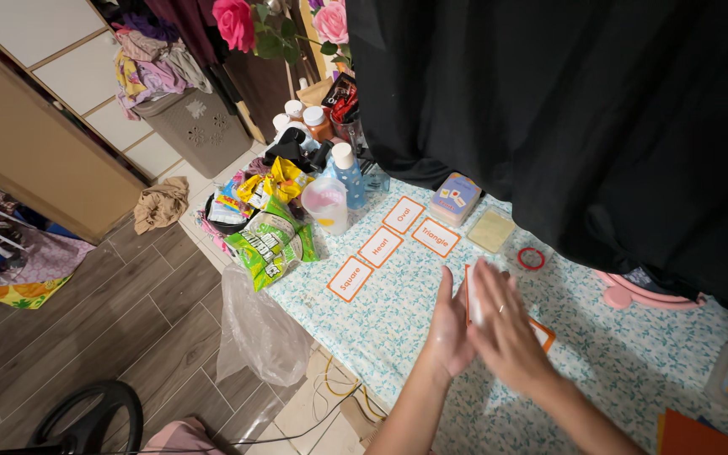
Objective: The person repeatedly wipes small orange cards with a white cloth and places them on a table. The cards are handled one at a time and arranged in a row on the table surface.
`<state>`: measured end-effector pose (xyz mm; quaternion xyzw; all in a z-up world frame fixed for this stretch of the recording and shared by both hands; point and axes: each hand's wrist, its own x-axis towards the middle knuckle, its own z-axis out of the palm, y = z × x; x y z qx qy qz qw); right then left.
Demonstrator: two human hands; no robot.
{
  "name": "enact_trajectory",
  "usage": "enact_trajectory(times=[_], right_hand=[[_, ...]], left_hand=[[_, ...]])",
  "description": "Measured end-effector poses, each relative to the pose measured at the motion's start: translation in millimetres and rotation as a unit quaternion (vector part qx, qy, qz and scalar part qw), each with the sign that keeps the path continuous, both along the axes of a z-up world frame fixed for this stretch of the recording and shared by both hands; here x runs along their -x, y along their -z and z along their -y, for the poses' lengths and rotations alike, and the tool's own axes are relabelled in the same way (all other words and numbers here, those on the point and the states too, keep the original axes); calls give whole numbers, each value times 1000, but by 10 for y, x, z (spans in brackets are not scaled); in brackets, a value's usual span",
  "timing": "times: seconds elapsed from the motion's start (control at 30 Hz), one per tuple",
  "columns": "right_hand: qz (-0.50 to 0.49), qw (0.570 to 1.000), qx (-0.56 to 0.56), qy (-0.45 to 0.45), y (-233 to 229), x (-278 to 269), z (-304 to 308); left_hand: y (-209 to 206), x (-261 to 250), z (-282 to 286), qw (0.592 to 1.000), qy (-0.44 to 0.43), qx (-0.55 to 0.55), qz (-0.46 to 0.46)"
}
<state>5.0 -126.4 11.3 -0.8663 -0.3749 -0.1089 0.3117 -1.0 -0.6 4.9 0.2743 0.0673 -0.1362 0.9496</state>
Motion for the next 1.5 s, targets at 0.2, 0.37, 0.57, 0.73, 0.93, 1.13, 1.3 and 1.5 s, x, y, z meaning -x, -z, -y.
enact_trajectory(times=[0.2, 0.37, 0.57, 0.73, 0.93, 1.13, 1.3, 1.5], right_hand=[[23, 998, 53, -28, 4, 37, 26], [7, 999, 38, -18, -7, -35, 10], [35, 997, 44, -61, 65, 97, 34], [11, 998, 57, -10, 107, -33, 25], [22, 997, 63, -30, 74, -23, -32], [27, 999, 22, -19, 69, -40, -6], [10, 1000, 0, -13, 180, -44, 27], [-70, 997, 2, -22, 278, 134, 48]], left_hand=[[61, -18, -59, 999, 4, 42, -21], [127, -31, -27, 1000, 6, 27, 1], [78, -28, -73, 999, 8, 24, -37], [65, 1, -33, 1000, 10, -29, -5], [50, 27, -23, 998, 28, -45, -17], [37, 41, 4, 991, 37, -114, -67], [47, 46, 42, 995, 29, -95, -9], [-41, 8, 46, 997, -9, -62, -47]])
